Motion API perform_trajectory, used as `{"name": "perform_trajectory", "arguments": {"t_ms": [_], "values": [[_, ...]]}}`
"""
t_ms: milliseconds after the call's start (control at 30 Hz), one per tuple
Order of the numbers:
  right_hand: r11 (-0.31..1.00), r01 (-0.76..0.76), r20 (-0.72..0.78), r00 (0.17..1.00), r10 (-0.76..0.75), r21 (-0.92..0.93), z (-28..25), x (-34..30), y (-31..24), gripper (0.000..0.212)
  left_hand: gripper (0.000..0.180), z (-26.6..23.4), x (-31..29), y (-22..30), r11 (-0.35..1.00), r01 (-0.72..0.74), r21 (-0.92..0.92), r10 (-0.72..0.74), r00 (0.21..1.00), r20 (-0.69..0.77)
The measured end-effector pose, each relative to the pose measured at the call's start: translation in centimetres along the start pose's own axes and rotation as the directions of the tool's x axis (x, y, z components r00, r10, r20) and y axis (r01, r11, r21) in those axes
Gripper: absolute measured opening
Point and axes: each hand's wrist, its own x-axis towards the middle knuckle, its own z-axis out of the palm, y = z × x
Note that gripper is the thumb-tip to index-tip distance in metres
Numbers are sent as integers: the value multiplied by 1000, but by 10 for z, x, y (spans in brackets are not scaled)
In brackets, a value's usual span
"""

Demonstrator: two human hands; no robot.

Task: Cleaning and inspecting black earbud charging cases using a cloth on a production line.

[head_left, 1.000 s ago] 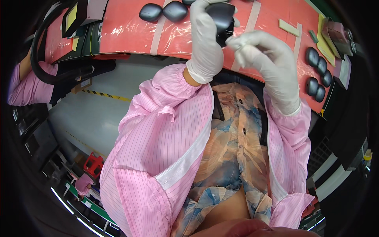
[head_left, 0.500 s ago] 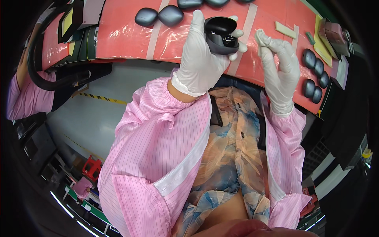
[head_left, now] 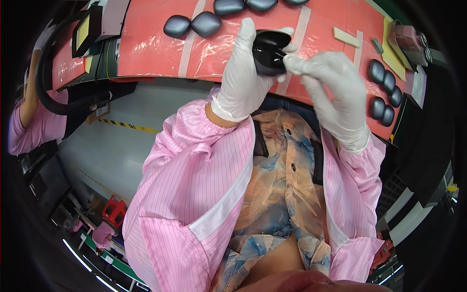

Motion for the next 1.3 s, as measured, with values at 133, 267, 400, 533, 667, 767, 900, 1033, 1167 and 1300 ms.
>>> {"name": "perform_trajectory", "arguments": {"t_ms": [133,267,400,533,667,767,900,1033,1167,1300], "values": [[996,-80,-224,972,67,-49,-14,3,21,20,67,-2,5,6,926,249,-284,-209,964,163],[869,244,101,970,-222,-431,-8,29,18,28,62,11,1,0,962,224,-157,-184,954,235],[822,200,192,975,-113,-532,11,21,36,22,60,-3,6,-5,986,-63,151,49,994,97],[902,38,80,997,-4,-430,-9,11,47,19,62,-8,6,7,955,212,-205,-204,977,59],[882,253,105,968,-230,-397,-4,40,28,27,57,-5,3,3,914,312,-260,-243,933,266],[869,151,194,979,-65,-470,12,30,31,22,56,-6,9,2,988,133,-78,-125,987,98],[896,-64,213,962,173,-439,-2,-6,50,16,68,-9,4,14,880,295,-371,-278,955,101],[914,-405,88,912,401,29,9,-26,55,16,74,-2,1,26,854,326,-406,-269,944,192],[652,-626,58,738,672,428,24,-43,56,21,79,3,1,28,886,308,-347,-259,949,180],[595,-621,21,700,713,511,30,-49,56,23,65,0,6,28,856,322,-404,-175,917,359]]}}
